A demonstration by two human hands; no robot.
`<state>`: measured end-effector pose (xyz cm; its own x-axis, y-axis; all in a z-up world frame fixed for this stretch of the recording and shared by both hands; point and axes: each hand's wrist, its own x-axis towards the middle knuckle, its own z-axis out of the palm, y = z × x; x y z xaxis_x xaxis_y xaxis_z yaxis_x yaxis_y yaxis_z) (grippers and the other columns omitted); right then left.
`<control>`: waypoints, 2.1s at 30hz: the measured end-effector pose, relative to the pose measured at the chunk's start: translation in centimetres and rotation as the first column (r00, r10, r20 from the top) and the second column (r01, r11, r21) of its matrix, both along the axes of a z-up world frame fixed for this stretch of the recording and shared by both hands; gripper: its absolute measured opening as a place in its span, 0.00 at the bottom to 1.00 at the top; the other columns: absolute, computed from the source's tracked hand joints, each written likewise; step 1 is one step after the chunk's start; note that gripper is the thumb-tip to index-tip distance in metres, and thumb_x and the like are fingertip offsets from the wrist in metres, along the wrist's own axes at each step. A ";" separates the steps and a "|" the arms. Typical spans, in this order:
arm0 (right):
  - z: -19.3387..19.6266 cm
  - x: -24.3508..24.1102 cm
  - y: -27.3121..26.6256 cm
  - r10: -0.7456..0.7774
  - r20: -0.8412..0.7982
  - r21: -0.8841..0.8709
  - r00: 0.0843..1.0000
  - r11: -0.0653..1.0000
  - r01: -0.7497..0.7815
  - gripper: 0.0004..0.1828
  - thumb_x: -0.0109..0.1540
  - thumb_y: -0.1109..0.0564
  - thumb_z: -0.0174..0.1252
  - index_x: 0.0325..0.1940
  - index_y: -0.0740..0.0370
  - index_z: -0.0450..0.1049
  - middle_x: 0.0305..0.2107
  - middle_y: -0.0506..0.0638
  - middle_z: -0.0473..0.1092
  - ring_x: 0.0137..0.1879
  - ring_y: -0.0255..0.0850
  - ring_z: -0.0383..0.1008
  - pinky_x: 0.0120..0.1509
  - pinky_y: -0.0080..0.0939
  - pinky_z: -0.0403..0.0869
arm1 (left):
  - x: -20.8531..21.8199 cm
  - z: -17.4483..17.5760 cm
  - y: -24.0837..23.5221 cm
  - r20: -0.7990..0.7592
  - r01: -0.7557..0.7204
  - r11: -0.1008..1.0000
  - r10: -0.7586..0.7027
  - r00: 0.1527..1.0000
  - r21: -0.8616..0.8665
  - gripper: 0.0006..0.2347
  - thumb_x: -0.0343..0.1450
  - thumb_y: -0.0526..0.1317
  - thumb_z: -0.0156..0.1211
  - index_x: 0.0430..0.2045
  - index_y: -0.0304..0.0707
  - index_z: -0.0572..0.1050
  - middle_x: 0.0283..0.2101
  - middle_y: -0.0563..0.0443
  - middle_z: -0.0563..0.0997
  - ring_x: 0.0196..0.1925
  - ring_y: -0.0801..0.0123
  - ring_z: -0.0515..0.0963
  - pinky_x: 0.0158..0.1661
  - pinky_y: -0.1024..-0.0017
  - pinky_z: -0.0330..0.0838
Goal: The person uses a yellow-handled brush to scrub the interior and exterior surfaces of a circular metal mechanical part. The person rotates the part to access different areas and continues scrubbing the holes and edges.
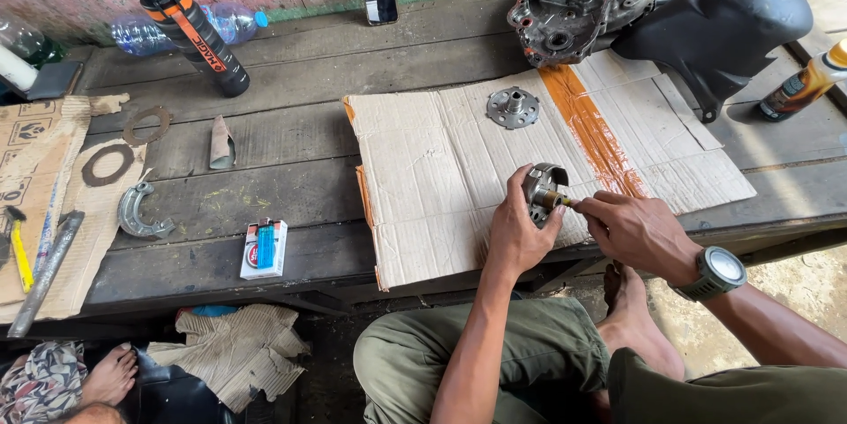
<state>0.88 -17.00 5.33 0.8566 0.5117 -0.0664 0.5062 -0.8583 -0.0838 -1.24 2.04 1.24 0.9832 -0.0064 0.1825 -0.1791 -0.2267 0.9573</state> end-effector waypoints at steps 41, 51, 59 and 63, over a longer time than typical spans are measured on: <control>-0.2 -0.3 -0.6 0.026 0.078 0.071 0.997 0.997 -0.031 0.06 0.64 0.49 0.48 0.36 0.47 0.70 0.26 0.46 0.65 0.31 0.50 0.77 0.31 0.49 0.77 | 0.0 0.8 0.9 -0.100 0.060 0.998 -0.060 0.993 -0.008 0.33 0.68 0.47 0.62 0.67 0.45 0.54 0.54 0.22 0.76 0.56 0.29 0.77 0.54 0.40 0.73; 0.7 -0.5 -0.3 0.048 0.026 0.160 0.999 0.986 -0.051 0.07 0.63 0.52 0.49 0.30 0.50 0.67 0.23 0.45 0.64 0.28 0.47 0.76 0.28 0.44 0.75 | 0.2 0.5 0.8 -0.104 0.061 0.998 -0.061 0.993 -0.001 0.32 0.68 0.46 0.63 0.67 0.48 0.56 0.53 0.24 0.78 0.57 0.31 0.77 0.56 0.42 0.72; 1.1 -1.0 0.0 0.071 0.047 0.113 0.996 0.991 -0.076 0.08 0.64 0.54 0.47 0.31 0.50 0.68 0.23 0.43 0.65 0.26 0.41 0.76 0.27 0.40 0.76 | 0.2 1.4 0.9 -0.078 0.053 0.999 -0.054 0.996 -0.011 0.31 0.69 0.45 0.63 0.66 0.46 0.56 0.53 0.23 0.77 0.57 0.30 0.76 0.56 0.41 0.73; 2.0 -1.1 0.5 0.075 -0.063 0.149 0.995 0.987 -0.065 0.10 0.63 0.56 0.47 0.30 0.52 0.72 0.24 0.44 0.68 0.28 0.40 0.77 0.27 0.39 0.77 | 0.3 1.5 0.9 -0.071 0.044 0.998 -0.046 0.996 -0.033 0.31 0.68 0.45 0.64 0.66 0.45 0.57 0.54 0.24 0.77 0.58 0.31 0.76 0.56 0.43 0.73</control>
<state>-0.25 -16.47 7.34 0.8144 0.5787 -0.0431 0.5534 -0.7968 -0.2424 -0.95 2.95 2.78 0.9926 -0.0466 0.1125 -0.1194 -0.1897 0.9746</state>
